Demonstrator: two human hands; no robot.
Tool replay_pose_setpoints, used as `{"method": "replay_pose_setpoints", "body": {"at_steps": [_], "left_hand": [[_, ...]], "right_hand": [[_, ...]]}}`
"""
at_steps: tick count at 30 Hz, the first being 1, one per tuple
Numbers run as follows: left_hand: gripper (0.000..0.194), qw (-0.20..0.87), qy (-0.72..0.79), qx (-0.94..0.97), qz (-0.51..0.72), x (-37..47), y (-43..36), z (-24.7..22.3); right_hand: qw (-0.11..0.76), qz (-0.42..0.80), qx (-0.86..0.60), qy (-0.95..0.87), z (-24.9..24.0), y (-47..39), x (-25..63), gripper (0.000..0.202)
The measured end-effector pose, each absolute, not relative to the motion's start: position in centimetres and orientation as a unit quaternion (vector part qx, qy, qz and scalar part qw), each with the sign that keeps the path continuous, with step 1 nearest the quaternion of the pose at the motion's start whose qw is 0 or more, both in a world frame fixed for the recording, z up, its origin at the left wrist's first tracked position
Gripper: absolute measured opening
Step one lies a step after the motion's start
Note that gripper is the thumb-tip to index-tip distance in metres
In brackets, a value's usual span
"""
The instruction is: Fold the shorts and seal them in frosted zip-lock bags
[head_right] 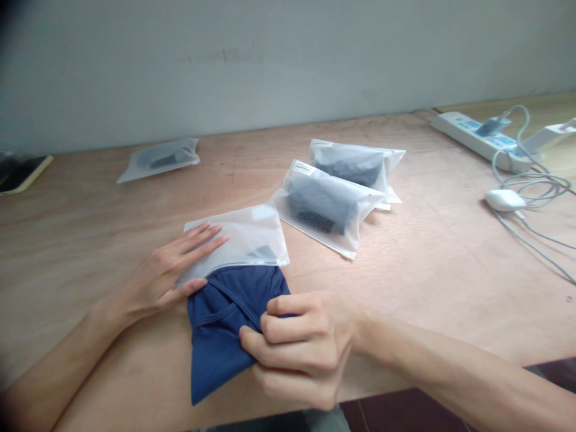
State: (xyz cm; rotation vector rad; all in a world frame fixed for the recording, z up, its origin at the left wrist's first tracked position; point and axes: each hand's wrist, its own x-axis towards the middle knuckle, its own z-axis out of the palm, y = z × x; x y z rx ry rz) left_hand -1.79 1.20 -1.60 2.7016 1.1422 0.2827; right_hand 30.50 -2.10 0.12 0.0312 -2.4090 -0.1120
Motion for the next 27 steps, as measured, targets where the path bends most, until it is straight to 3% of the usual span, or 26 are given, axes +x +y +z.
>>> {"method": "replay_pose_setpoints", "body": {"at_steps": [5,9,12,15,22,27], "left_hand": [[0.061,0.050,0.415,0.902,0.104,-2.6,2.1,-2.3],[0.048,-0.027,0.449,0.883,0.136,-2.6,2.6,-2.7],[0.033,-0.105,0.476,0.855,0.175,-2.4,2.4,-2.5],[0.034,-0.135,0.483,0.845,0.184,-2.1,2.0,-2.5],[0.051,-0.019,0.482,0.862,0.154,-1.6,2.1,-3.5],[0.050,0.035,0.494,0.840,0.223,-1.2,1.9,-3.0]], "right_hand": [[0.381,-0.031,0.051,-0.923,0.3,-2.1,30.4,0.028],[0.330,-0.051,-0.009,-0.943,0.4,-1.5,30.4,0.025],[0.339,-0.048,-0.054,-0.938,0.2,-0.8,30.4,0.022],[0.315,-0.036,-0.056,-0.947,-0.2,-0.4,30.2,0.023],[0.294,0.051,-0.061,-0.953,-0.3,-0.8,30.6,0.027],[0.402,0.273,-0.204,-0.850,-0.6,-1.6,30.8,0.053]]}}
